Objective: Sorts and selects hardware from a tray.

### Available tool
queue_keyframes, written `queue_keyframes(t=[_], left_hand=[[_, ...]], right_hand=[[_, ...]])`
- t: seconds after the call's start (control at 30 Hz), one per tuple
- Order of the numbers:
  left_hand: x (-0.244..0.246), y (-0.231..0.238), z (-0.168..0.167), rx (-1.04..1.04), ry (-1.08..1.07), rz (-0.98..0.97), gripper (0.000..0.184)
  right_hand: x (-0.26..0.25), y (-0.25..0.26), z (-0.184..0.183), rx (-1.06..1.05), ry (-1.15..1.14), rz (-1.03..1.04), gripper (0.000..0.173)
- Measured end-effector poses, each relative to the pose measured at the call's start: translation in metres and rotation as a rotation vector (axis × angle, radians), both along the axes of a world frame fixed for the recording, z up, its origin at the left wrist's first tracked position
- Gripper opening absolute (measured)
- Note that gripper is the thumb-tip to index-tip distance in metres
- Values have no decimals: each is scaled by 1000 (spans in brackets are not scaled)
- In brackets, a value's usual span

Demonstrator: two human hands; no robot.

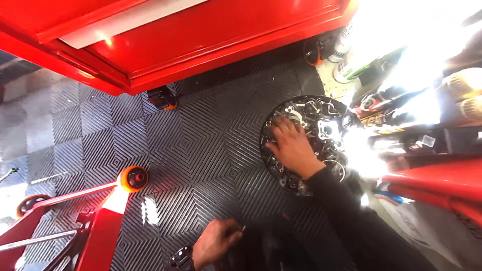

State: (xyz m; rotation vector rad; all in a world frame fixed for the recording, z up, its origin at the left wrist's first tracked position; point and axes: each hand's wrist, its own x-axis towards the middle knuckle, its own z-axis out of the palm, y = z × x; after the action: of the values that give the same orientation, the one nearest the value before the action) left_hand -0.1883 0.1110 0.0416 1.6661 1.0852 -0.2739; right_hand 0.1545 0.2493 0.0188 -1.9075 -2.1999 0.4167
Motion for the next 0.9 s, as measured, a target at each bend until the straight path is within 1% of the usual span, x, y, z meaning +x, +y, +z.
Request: queue_keyframes(t=[0.1,0.2,0.57,0.73,0.8,0.87,0.9], left_hand=[[1,1,0,-1,3,-15,34],[1,1,0,14,-15,-16,34],[1,0,1,-1,-1,-3,33],[0,0,0,2,-1,-5,33],[0,0,0,1,-8,-10,33],[-1,-1,0,7,-11,-11,33],[-1,-1,-1,9,-11,-10,33]], right_hand=[[-7,-16,7,-10,-5,-29,51],[-4,-24,6,24,11,-30,43],[9,-30,7,61,211,-122,33],[13,-26,16,36,334,-225,34],[15,-18,21,30,361,-283,32],[17,-5,22,30,323,-313,27],[17,2,22,33,291,-307,30]])
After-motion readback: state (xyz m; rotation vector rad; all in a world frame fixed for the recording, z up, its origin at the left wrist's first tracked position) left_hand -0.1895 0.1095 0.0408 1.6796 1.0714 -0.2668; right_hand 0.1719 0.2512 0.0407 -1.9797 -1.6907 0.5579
